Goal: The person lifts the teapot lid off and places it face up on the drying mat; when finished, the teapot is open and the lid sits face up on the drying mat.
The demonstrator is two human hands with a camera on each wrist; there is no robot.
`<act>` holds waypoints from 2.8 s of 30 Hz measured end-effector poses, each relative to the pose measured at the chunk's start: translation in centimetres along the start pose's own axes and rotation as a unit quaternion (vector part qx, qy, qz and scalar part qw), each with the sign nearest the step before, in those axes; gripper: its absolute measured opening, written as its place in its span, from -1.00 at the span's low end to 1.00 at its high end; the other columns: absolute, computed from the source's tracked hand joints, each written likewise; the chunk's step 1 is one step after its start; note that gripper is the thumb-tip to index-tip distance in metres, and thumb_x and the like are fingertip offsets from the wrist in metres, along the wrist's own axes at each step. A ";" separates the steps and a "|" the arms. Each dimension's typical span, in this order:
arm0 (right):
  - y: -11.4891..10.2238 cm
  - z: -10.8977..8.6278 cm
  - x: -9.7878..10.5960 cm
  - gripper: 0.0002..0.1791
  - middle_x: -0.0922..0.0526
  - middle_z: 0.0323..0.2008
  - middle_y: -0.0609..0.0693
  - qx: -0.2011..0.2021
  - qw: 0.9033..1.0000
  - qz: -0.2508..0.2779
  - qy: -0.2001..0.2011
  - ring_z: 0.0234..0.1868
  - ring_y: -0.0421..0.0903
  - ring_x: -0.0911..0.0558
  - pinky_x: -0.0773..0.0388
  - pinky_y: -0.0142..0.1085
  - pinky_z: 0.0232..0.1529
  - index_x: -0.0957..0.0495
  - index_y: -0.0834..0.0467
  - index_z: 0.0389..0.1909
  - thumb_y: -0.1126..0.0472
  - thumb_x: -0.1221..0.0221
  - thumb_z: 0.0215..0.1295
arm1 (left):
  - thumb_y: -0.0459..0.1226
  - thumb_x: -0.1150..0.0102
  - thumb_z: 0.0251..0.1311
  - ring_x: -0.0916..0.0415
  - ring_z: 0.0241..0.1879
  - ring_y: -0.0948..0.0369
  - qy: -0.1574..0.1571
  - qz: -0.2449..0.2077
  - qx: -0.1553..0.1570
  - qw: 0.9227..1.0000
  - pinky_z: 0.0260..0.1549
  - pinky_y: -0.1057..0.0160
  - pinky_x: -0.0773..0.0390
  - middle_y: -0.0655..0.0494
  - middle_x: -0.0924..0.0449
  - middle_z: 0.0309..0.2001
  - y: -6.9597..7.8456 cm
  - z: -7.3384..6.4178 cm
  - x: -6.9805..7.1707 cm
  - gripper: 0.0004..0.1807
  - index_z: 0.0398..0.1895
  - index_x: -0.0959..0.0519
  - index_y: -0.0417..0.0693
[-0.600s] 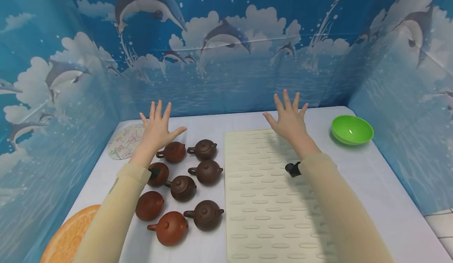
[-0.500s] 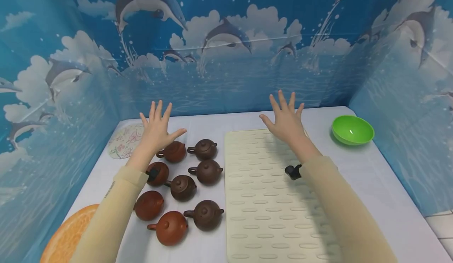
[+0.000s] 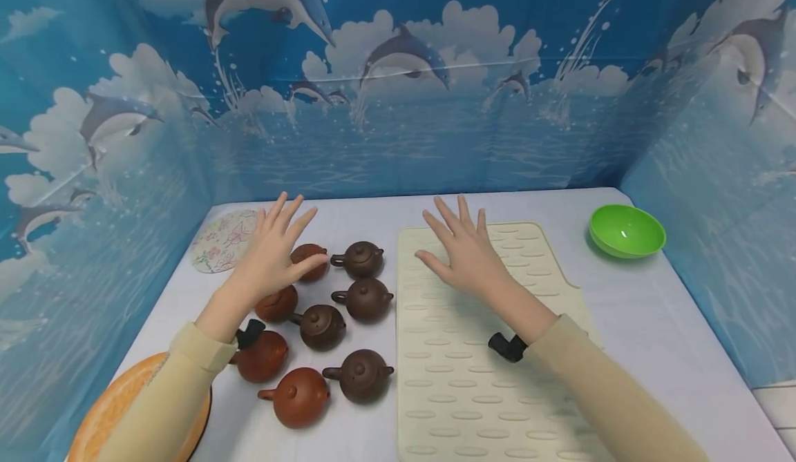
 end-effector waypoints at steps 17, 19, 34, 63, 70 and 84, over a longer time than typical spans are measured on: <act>-11.0 -5.6 -5.6 -0.60 -0.61 0.18 0.03 0.221 0.966 0.132 0.005 0.33 0.12 -0.47 -0.34 0.20 0.32 -0.66 0.06 0.02 -0.12 -0.19 0.35 | -0.08 -0.45 0.07 -0.44 0.26 0.08 -0.021 -0.086 -0.146 0.985 0.16 0.07 -0.56 0.06 -0.57 0.20 6.6 -10.8 -3.6 -0.49 0.11 -0.63 0.01; -11.8 -5.9 -6.0 -0.69 -0.67 0.06 -0.03 0.237 0.961 0.145 0.004 0.18 -0.01 -0.60 -0.53 -0.03 0.22 -0.69 0.06 -0.07 -0.03 -0.27 0.30 | -0.10 -0.44 0.09 -0.50 0.19 0.13 -0.047 -0.100 -0.138 0.984 0.08 0.14 -0.61 0.09 -0.61 0.14 7.0 -11.2 -4.2 -0.54 0.08 -0.65 0.01; -12.9 -6.0 -8.0 -0.84 -0.67 -0.09 -0.15 0.151 0.955 0.223 -0.122 -0.01 -0.24 -0.64 -0.60 -0.42 0.01 -0.69 0.05 -0.20 0.11 -0.34 0.24 | -0.30 -0.37 0.16 -0.63 -0.20 0.33 -0.158 -0.155 -0.039 0.974 -0.24 0.38 -0.65 0.17 -0.69 -0.17 7.1 -11.8 -6.7 -0.67 0.02 -0.64 0.01; 0.7 -9.4 -9.0 -0.49 -0.67 -0.02 0.07 -0.284 0.628 0.700 -0.187 0.02 -0.08 -0.70 -0.59 -0.17 0.14 -0.26 0.46 0.29 0.18 0.00 0.52 | -0.26 -0.38 0.14 -0.58 -0.24 0.38 -0.175 -0.185 0.004 0.967 -0.24 0.39 -0.63 0.20 -0.68 -0.18 7.8 -11.9 -7.5 -0.70 -0.04 -0.67 -0.04; 1.5 -9.8 -9.0 -0.36 -0.54 0.14 0.34 -0.308 0.740 0.571 -0.179 -0.09 -0.15 -0.73 -0.65 -0.32 0.01 -0.18 0.54 0.35 0.10 0.00 0.53 | -0.27 -0.37 0.15 -0.65 -0.12 0.29 -0.174 -0.172 -0.001 0.970 -0.16 0.32 -0.66 0.19 -0.70 -0.13 8.0 -11.6 -7.3 -0.71 -0.04 -0.67 -0.03; 1.2 -9.2 -8.4 -0.60 -0.73 -0.08 0.18 -0.266 0.899 0.304 -0.167 -0.29 -0.19 -0.68 -0.57 -0.39 -0.30 -0.61 0.31 0.08 0.09 -0.10 0.46 | -0.27 -0.37 0.15 -0.64 -0.16 0.30 -0.179 -0.173 0.006 0.968 -0.19 0.32 -0.66 0.19 -0.69 -0.15 8.1 -11.5 -7.2 -0.70 -0.02 -0.67 -0.02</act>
Point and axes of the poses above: each hand's wrist, its own z-axis towards the middle knuckle, its own x-axis out of the back of the hand, y = z × x, the point moved 5 cm from there along z, towards the middle knuckle
